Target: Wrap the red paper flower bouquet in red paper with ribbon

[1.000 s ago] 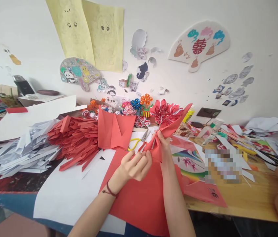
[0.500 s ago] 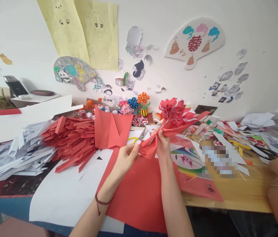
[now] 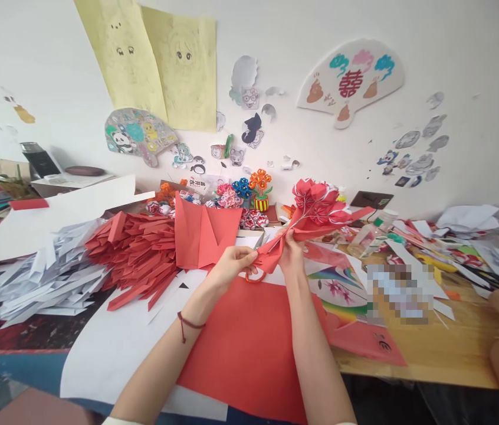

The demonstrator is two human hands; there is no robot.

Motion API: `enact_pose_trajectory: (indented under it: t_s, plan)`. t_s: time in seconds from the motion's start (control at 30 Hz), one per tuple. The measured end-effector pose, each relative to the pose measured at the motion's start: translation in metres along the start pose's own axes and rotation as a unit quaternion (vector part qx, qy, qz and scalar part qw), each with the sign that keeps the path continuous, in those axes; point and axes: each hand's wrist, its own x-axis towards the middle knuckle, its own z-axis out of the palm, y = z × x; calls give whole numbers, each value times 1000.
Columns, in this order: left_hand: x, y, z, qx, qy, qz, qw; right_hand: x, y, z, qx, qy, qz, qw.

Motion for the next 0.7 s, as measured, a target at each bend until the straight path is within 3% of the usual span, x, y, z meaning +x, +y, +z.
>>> enact_pose_trajectory:
  t_s: [0.3, 0.7]
  plan:
    - [56, -1, -15, 11, 0, 17, 1000, 45, 20, -15, 17, -44, 12, 999]
    - [44, 0, -12, 54, -39, -9, 998, 46, 18, -28, 5, -53, 7, 999]
